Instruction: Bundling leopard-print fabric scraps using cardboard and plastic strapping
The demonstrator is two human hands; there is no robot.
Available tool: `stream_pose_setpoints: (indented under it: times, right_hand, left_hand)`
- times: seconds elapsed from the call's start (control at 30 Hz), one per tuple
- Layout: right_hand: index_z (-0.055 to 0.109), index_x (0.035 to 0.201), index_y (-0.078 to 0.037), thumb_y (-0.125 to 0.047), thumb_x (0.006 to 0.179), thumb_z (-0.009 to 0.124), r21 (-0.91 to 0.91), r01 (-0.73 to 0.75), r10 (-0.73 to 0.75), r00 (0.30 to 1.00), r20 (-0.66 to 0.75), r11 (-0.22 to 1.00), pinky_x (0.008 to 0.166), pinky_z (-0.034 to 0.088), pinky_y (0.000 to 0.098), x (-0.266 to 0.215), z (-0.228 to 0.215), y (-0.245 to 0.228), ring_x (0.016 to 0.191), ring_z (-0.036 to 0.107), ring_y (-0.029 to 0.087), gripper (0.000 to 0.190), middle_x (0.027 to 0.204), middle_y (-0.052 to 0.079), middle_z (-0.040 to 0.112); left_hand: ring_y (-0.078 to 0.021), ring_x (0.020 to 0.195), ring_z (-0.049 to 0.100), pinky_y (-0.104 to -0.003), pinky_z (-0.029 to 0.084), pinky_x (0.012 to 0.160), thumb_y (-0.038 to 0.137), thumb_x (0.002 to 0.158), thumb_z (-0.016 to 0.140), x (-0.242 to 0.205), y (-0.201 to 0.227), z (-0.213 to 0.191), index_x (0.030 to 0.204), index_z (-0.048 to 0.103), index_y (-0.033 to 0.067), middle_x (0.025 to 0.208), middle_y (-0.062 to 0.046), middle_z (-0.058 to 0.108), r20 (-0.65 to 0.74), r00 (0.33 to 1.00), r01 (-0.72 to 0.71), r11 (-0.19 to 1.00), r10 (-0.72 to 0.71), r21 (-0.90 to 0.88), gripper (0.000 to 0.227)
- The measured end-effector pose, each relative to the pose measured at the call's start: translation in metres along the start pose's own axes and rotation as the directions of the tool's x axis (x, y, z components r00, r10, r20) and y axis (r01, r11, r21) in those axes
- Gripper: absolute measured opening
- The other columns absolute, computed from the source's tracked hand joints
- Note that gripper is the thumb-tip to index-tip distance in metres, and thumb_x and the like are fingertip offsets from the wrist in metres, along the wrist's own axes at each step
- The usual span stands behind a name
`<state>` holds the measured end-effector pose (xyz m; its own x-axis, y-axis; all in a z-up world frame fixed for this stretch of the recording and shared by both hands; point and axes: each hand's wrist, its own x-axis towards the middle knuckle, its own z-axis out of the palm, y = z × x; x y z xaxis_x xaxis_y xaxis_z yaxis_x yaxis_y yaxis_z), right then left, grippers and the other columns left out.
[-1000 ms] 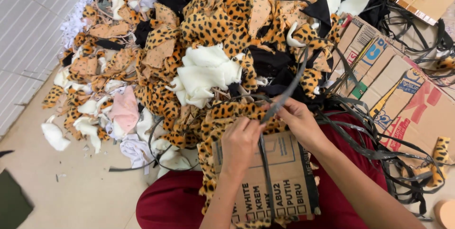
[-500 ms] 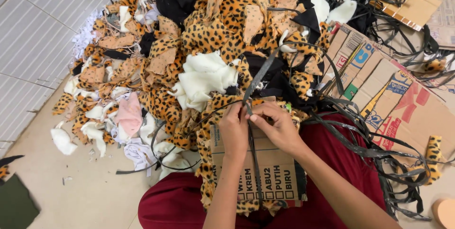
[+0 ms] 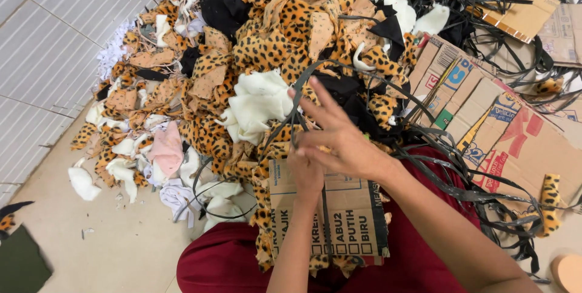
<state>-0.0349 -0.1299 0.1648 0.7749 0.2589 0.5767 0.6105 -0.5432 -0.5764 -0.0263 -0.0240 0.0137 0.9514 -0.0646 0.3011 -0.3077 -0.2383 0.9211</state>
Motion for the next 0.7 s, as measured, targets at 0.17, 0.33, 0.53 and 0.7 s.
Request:
stream_pose_setpoints:
  times: [0.17,0.33,0.53,0.7]
  right_hand:
    - [0.072,0.082,-0.013,-0.021,0.098,0.067,-0.041,-0.127,0.12,0.983,-0.141,0.991,0.103,0.038,0.0486,0.003,-0.009,0.023,0.122,0.039,0.034,0.018,0.124,0.009,0.054]
    - [0.075,0.107,-0.006,-0.026,0.106,0.048,-0.169,-0.683,0.703,0.699,0.13,0.71,0.089,0.055,0.0546,-0.035,0.042,0.109,0.102,0.07,0.042,0.033,0.103,0.022,0.074]
    - [0.068,0.129,-0.01,-0.047,0.103,0.033,-0.363,-0.726,0.732,0.279,0.621,0.584,0.111,0.043,0.0567,-0.042,0.072,0.152,0.128,0.059,0.047,0.057,0.131,0.026,0.067]
    - [0.063,0.137,-0.01,-0.037,0.104,0.033,-0.454,-0.478,0.616,0.262,0.743,0.752,0.112,0.041,0.057,-0.032,0.061,0.131,0.132,0.055,0.044,0.053,0.139,0.022,0.063]
  left_hand:
    - [-0.0331,0.088,0.042,-0.046,0.047,0.076,0.022,0.114,0.031,0.013,0.02,-0.019,0.114,0.046,0.0024,0.117,-0.017,0.038,0.068,0.997,0.037,0.993,-0.029,-0.116,0.024]
    - [-0.011,0.057,0.04,-0.028,0.044,0.058,0.025,0.113,0.032,0.012,-0.001,-0.009,0.081,0.051,0.013,0.089,0.003,0.044,0.058,0.996,0.07,0.994,-0.065,-0.08,0.04]
    - [-0.0128,0.061,0.046,-0.026,0.043,0.059,0.031,0.114,0.033,0.029,-0.002,-0.006,0.079,0.047,0.0129,0.088,0.002,0.044,-0.004,0.999,0.052,0.998,-0.052,-0.025,0.042]
    - [-0.0235,0.063,0.053,-0.032,0.047,0.065,0.028,0.115,0.034,0.035,0.0,-0.002,0.078,0.046,0.0094,0.082,-0.003,0.043,-0.035,0.999,-0.022,1.0,0.021,-0.017,0.043]
